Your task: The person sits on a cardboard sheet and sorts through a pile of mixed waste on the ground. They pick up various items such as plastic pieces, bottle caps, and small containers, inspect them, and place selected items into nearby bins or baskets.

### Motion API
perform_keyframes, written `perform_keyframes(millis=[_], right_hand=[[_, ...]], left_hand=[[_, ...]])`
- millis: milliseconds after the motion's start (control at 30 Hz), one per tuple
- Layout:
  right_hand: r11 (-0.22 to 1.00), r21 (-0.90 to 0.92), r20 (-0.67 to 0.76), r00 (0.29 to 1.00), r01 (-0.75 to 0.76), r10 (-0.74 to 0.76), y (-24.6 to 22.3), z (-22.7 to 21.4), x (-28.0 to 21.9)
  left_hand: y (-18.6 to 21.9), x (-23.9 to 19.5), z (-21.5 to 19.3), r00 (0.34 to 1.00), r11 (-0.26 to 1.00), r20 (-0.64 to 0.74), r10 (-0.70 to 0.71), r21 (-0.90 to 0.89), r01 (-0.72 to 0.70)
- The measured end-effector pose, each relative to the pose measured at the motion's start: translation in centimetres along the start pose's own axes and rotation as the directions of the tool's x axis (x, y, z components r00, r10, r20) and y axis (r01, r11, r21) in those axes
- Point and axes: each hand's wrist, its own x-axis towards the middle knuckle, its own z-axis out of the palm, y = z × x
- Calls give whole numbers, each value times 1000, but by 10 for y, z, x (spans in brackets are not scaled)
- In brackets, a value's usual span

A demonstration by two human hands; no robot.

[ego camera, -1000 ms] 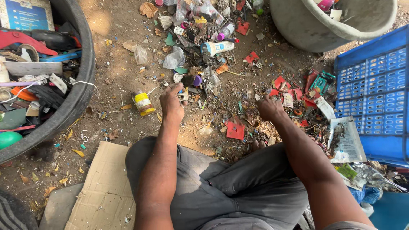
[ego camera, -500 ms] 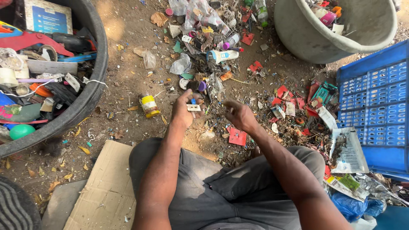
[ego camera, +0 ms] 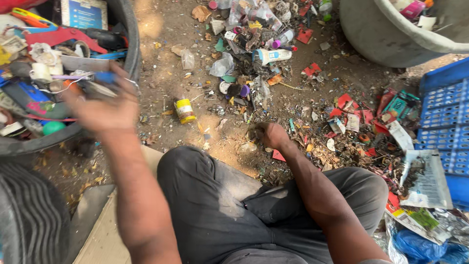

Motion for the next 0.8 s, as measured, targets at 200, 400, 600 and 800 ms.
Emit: perform_keyframes(millis=[200, 400, 600, 800], right_hand=[[908, -105, 151, 909, 406, -389, -53, 6, -20], [984, 84, 184, 968, 155, -168, -8, -33, -22], [991, 122, -17, 998, -59, 62, 52, -79, -38], [985, 96, -229, 966, 145, -120, 79, -159, -45]], left_hand=[[-13, 1, 19, 927, 931, -103, 361, 100, -351], [-182, -1, -116, 943, 208, -333, -22, 921, 330], [-235, 27, -227, 964, -759, 195, -183, 595, -265], [-240, 37, -233, 971, -802, 61, -233, 553, -227]])
